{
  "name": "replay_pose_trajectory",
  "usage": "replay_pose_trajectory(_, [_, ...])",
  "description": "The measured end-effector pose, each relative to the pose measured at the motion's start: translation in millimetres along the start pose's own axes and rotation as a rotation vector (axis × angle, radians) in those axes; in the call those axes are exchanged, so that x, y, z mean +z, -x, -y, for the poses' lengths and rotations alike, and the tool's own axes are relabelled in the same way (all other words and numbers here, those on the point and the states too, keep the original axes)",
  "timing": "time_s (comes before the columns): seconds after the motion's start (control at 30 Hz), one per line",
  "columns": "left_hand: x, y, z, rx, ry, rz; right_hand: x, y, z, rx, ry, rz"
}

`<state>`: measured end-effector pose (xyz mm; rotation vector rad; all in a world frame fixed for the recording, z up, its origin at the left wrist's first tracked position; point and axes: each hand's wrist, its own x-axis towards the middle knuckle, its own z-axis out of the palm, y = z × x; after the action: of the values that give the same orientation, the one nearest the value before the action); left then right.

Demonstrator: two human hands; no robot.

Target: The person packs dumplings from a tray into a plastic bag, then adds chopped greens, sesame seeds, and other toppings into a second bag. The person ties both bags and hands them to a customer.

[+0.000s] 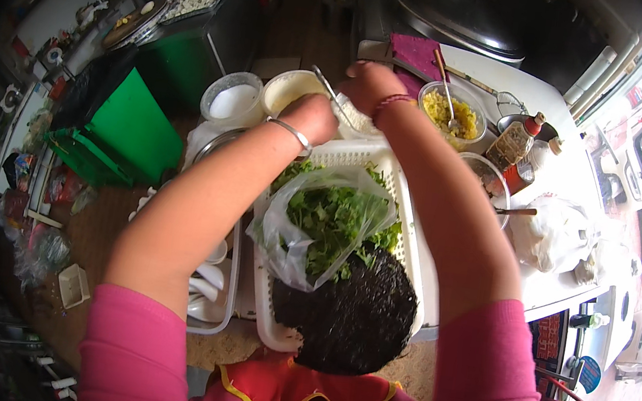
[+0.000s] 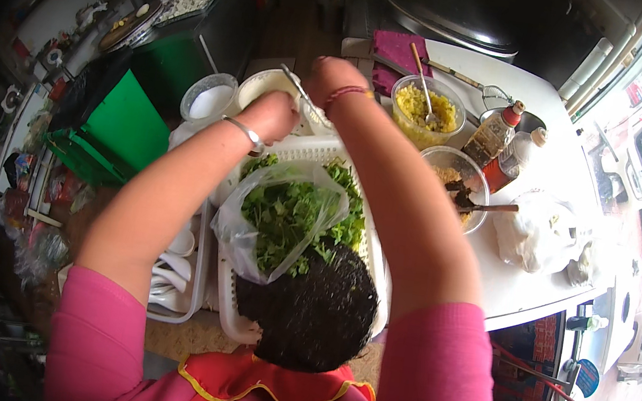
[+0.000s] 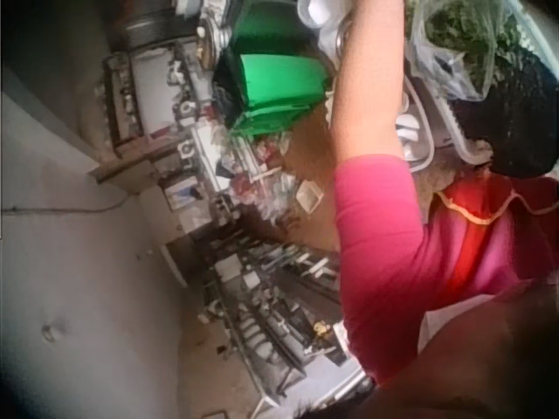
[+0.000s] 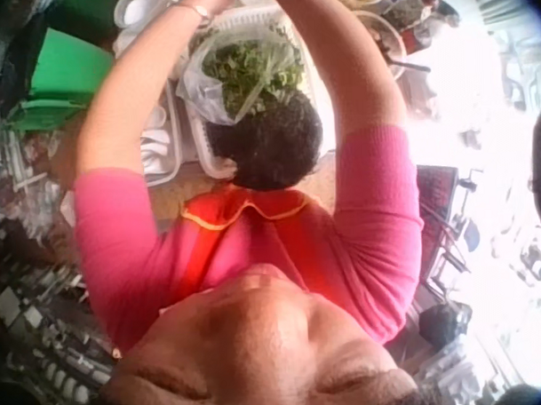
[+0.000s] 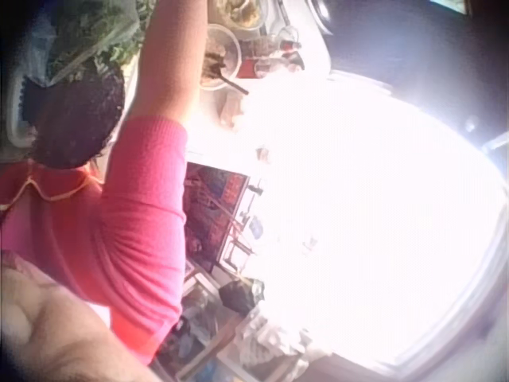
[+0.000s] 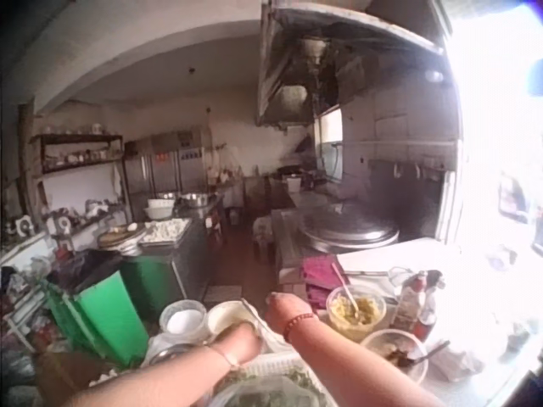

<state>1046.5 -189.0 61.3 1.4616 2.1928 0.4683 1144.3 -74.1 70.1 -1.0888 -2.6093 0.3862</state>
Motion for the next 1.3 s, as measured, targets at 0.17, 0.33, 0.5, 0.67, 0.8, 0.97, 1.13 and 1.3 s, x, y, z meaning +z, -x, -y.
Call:
replay_pose_trajectory(0.17, [29,-39,13,-0.157,0.371,0.058,45,-26,10,0.151,-0.055,0.142])
replay_pose_trajectory(0.33, [33,-48,6,-0.284,0.56,0.043,11,-1,-9,0.002,-0.072,-0.151])
replay_pose_trajectory(0.5, [48,-57,-3,-0.238,0.51,0.018,-20,44,-52,0.27,-0.867,0.085])
replay_pose_trajectory(0.67, [54,-63,-9,-0.304,0.8,-0.096,-25,72,-68,0.238,-0.494,-0.11])
replay_pose_trajectory(0.8, [46,-53,-10,-0.179,0.797,-0.17,-41,95,-74,0.177,-0.679,-0.218])
replay_pose_trajectory(0.97, [10,-28,-12,-0.094,0.849,-0.168,-68,122,-60,-0.119,-0.397,-0.412])
replay_pose_trajectory(1.13, [-40,16,-25,0.091,0.959,-0.232,-90,146,-24,-0.286,-0.419,-0.522])
replay_pose_trajectory(1.3, [-75,100,-29,0.134,0.971,-0.133,-118,192,4,0.051,-1.181,-0.162])
